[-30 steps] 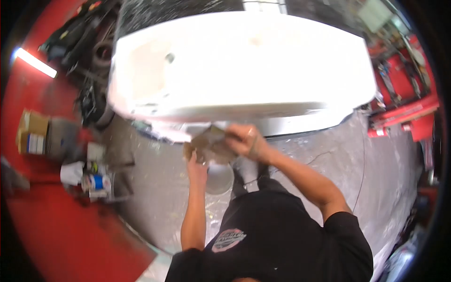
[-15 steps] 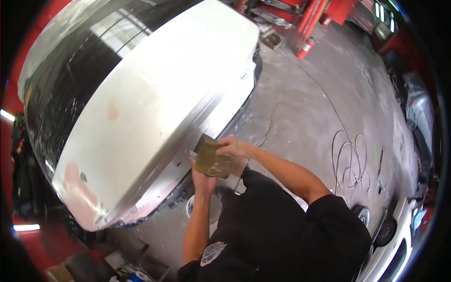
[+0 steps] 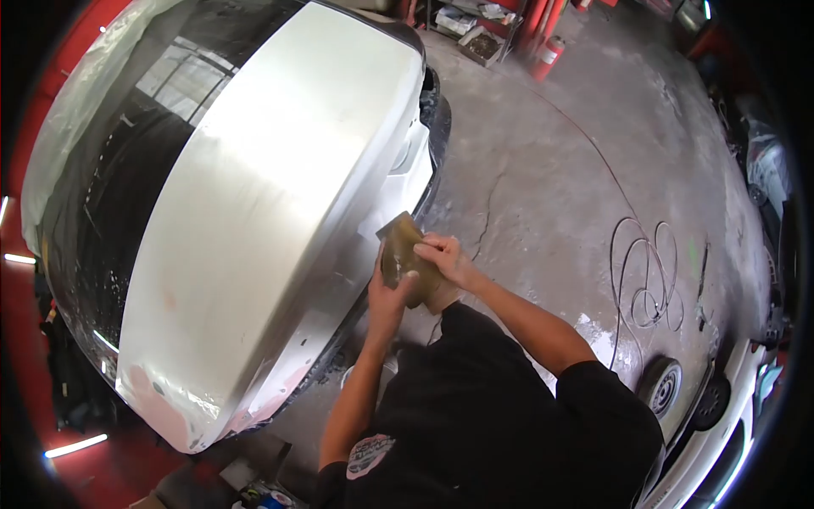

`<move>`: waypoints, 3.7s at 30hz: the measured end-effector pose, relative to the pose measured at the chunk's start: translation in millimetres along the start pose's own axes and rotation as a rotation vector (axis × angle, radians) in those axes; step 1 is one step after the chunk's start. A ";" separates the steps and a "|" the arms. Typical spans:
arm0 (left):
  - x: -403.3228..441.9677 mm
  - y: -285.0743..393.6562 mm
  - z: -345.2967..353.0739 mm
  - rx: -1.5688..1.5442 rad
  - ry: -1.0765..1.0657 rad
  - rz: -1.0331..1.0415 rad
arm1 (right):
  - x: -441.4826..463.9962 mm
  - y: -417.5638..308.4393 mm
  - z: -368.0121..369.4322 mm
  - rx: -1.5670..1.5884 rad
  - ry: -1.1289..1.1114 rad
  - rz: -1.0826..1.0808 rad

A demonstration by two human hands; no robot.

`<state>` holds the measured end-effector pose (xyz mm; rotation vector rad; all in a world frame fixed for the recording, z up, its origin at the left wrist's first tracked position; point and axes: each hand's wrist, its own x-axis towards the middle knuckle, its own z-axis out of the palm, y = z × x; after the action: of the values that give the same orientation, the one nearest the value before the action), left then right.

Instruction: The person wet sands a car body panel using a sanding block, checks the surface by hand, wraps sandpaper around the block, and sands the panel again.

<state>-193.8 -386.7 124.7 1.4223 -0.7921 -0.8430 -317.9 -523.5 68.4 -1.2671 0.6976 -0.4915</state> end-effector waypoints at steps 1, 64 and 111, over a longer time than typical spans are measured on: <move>12.0 -6.6 3.8 0.000 0.020 -0.075 | 5.9 -9.1 -8.4 0.039 0.017 0.052; -5.6 105.0 -171.1 0.464 1.190 0.384 | 263.2 7.5 -184.0 0.095 0.371 0.130; 4.8 113.3 -158.0 0.419 1.191 0.473 | 278.3 19.2 -188.3 0.083 0.437 0.083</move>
<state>-52.1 -314.8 236.8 1.6641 -0.3164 0.5839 -257.4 -838.7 -33.0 -1.0564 1.0799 -0.7320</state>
